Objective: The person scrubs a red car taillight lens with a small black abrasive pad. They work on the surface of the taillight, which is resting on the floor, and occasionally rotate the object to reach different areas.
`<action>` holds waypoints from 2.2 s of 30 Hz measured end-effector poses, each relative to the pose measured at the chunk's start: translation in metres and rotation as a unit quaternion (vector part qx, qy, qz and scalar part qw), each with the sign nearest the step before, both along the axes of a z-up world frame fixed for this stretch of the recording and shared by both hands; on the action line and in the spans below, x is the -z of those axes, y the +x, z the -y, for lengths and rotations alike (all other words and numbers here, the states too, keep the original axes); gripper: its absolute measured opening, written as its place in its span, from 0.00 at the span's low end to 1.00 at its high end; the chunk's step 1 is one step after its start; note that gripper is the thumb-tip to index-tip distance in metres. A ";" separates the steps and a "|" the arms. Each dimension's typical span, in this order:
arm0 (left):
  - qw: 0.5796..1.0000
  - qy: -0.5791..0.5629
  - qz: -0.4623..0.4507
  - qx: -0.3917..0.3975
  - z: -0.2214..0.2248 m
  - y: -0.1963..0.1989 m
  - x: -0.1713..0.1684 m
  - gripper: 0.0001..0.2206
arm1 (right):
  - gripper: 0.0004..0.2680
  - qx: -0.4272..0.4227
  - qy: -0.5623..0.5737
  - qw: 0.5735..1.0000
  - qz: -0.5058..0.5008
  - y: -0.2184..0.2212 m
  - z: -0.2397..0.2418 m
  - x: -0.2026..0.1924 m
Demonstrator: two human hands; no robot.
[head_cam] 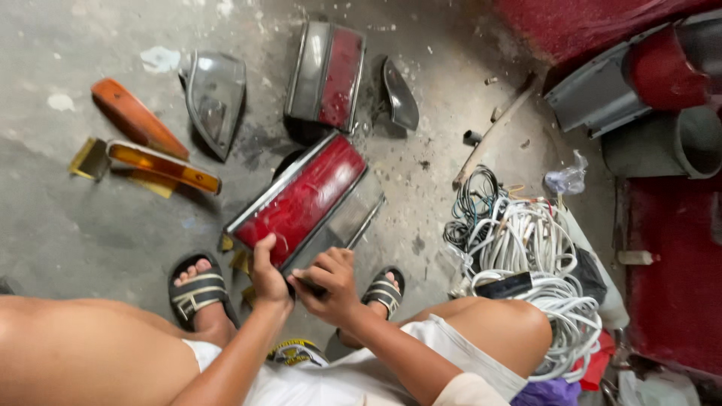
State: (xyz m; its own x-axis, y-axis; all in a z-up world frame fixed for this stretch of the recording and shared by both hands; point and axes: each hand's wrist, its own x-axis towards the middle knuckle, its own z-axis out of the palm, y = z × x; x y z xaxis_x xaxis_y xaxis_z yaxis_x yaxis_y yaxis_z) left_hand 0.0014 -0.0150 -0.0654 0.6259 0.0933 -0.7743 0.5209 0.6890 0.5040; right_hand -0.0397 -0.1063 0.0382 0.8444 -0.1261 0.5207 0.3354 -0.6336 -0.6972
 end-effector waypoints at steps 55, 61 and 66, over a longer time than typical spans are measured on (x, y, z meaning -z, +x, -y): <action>0.995 0.093 -0.020 -0.037 0.001 0.004 -0.064 0.17 | 0.12 0.163 -0.058 0.983 -0.065 0.020 0.059 0.035; 0.993 0.112 0.008 -0.024 0.008 0.006 -0.088 0.25 | 0.10 -0.002 -0.121 0.992 0.028 0.013 0.029 0.018; 0.997 0.076 -0.001 -0.031 0.005 0.011 -0.072 0.25 | 0.11 0.087 -0.112 0.989 -0.050 0.010 0.024 0.014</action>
